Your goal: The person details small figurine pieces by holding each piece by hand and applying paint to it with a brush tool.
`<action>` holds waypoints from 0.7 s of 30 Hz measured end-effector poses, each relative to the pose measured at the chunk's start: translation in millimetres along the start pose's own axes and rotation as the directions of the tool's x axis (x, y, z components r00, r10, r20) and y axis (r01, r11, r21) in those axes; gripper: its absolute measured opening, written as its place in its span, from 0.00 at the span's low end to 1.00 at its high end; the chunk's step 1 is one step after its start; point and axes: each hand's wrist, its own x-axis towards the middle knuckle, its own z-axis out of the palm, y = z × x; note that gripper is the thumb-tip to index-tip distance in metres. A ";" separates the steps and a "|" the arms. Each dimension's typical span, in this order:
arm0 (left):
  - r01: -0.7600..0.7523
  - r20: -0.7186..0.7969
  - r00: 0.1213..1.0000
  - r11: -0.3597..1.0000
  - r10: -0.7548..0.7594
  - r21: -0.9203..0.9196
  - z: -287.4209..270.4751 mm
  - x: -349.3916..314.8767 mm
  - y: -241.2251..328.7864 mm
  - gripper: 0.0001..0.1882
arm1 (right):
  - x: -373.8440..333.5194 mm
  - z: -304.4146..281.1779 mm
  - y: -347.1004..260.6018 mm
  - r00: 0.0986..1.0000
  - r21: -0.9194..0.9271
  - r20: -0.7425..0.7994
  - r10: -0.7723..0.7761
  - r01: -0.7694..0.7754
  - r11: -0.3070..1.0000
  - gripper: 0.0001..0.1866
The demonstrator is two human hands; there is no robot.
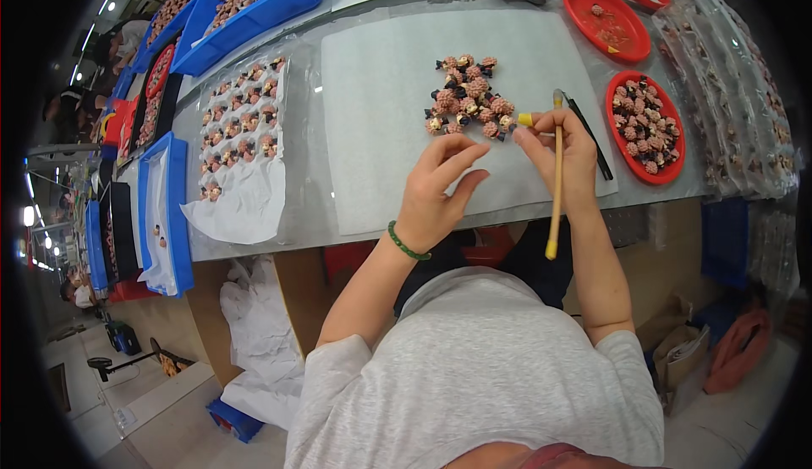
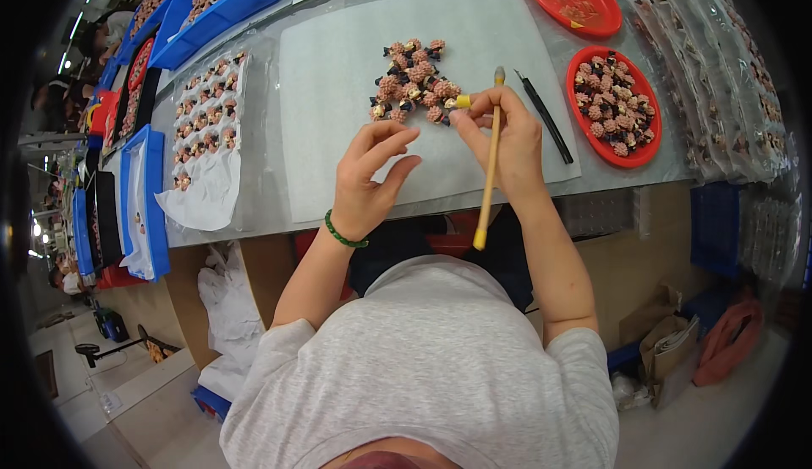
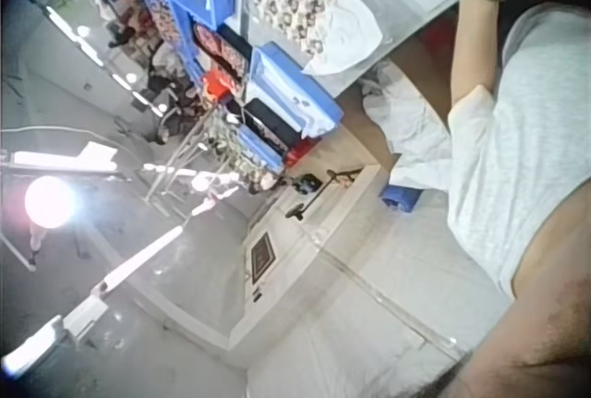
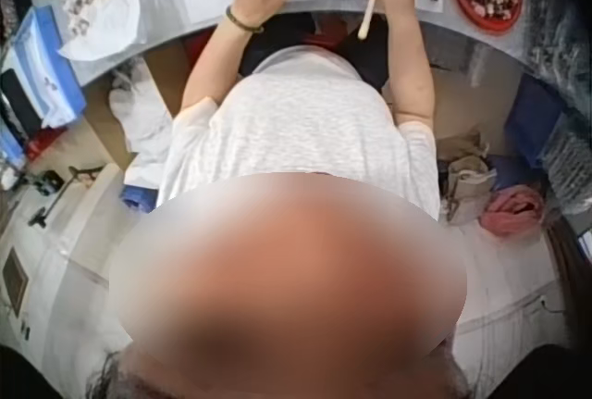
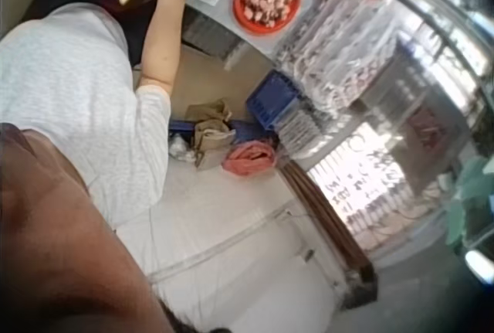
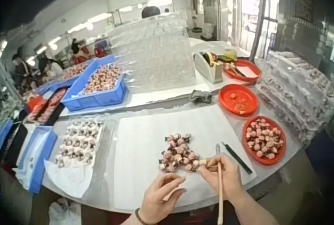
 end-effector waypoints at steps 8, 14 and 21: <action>0.082 0.133 0.989 0.977 -0.057 -0.195 -1.8 -1.3 -4.1 0.19 | -30.3 18.8 -15.4 0.970 0.568 0.186 0.157 -0.236 0.789 0.08; 0.535 0.223 0.800 0.493 -0.557 -0.686 0.3 -14.8 -8.2 0.14 | -45.7 35.5 -6.0 0.983 0.536 0.096 0.156 -0.183 0.824 0.09; 0.503 0.263 0.807 0.384 -0.529 -0.774 -0.4 -21.9 -13.6 0.14 | -53.3 42.4 -3.7 0.999 0.432 0.031 0.018 -0.030 0.901 0.14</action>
